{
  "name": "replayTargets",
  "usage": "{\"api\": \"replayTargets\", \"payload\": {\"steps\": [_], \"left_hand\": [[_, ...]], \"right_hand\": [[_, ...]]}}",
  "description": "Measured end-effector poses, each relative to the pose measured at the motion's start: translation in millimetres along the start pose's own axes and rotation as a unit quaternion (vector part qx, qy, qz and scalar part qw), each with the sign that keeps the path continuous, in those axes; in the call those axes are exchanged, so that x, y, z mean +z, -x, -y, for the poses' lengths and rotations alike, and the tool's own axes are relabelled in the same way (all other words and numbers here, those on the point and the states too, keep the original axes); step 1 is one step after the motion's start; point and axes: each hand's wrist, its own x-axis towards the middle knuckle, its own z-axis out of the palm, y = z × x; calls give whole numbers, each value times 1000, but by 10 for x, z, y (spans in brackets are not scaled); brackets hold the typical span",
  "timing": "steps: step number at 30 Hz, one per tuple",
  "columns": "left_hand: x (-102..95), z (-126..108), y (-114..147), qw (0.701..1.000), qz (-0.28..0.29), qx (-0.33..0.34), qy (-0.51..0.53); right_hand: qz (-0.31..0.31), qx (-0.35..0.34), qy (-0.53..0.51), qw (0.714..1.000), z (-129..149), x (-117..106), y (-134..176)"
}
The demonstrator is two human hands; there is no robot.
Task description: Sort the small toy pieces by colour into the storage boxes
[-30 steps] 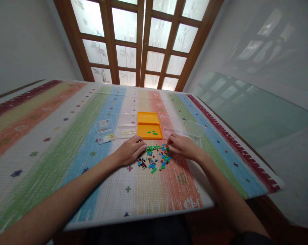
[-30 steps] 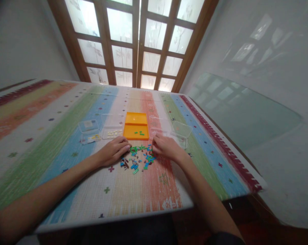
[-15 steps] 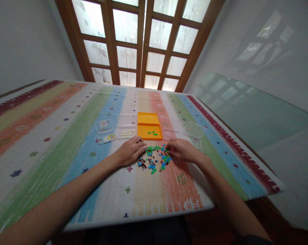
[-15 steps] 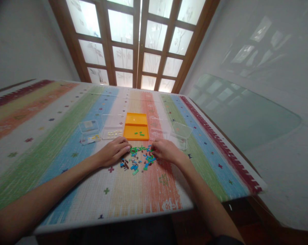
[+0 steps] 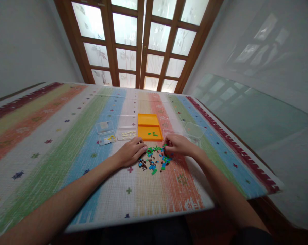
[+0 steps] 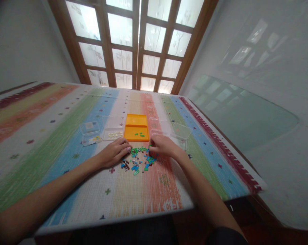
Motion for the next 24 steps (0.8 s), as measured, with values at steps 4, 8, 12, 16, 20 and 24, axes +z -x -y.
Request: {"api": "replayTargets", "payload": {"steps": [4,8,12,16,20,24], "left_hand": [[2,-4,2,1000,-3,-3,6],[-10,-18,2,1000,4,-9,9],[-37,-43,2,1000,12,-13,9],[-47,-49,1,1000,12,-19,19],[-49,-45,-1,1000,13,-17,22],[-53,-45,4,999,17,-25,31]], "right_hand": [[-28,-27,-20,999,14,-131,-266],[-50,-30,4,998,116,-201,-603],[-38,-8,42,998,241,-211,-900],[-22,9,68,997,306,-155,-1043],[-11,7,65,998,265,-123,-1043],[-29,9,57,998,166,-150,-1021]]}}
